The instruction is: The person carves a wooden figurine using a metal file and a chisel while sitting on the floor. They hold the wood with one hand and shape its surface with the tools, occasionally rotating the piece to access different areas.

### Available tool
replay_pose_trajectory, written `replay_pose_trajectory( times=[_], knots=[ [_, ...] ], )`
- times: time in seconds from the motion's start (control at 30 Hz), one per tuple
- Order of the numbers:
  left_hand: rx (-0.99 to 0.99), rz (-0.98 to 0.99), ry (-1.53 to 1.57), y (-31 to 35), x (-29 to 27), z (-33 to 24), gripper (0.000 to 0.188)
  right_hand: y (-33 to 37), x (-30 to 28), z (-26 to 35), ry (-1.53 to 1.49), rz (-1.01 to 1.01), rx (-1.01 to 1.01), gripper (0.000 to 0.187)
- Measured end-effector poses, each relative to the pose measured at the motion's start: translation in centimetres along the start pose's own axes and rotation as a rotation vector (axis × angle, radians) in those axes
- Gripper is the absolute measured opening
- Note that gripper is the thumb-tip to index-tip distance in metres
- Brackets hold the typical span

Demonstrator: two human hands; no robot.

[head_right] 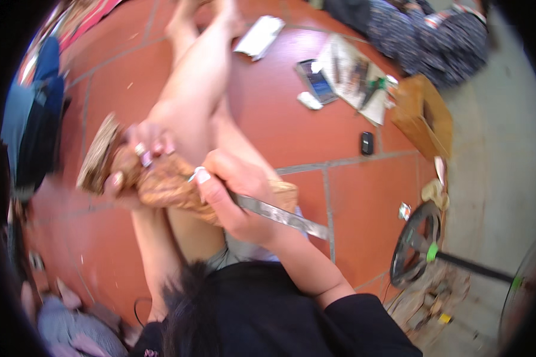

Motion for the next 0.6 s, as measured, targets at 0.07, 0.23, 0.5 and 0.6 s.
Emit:
replay_pose_trajectory(
  times=[0.07,0.23,0.5,0.6],
  knots=[
    [0.019,0.020,-0.013,-0.1,-0.4,-0.2,0.040,0.0,-2.1,-0.9,-0.091,-0.036,0.063,0.033],
    [-0.002,0.023,-0.099,-0.2,0.6,0.6,0.042,2.3,-15.1,-3.5,-0.107,-0.516,-0.079,0.061],
    [-0.065,0.095,-0.093,-0.7,2.1,2.4,0.038,5.5,-37.4,-18.3,-0.251,-0.974,0.594,0.051],
    [-0.113,0.338,-0.032,-2.5,4.1,4.2,0.032,5.6,-43.5,-19.9,-0.189,-1.073,0.560,0.049]
  ],
)
Point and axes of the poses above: each hand's wrist, its own y-axis away from the middle knuckle, its own x-axis out of the palm, z = x × y, the point moved 10 cm from there along -y, towards the middle knuckle, and after that the axes turned 4 degrees about x, right-handed, at the moved point
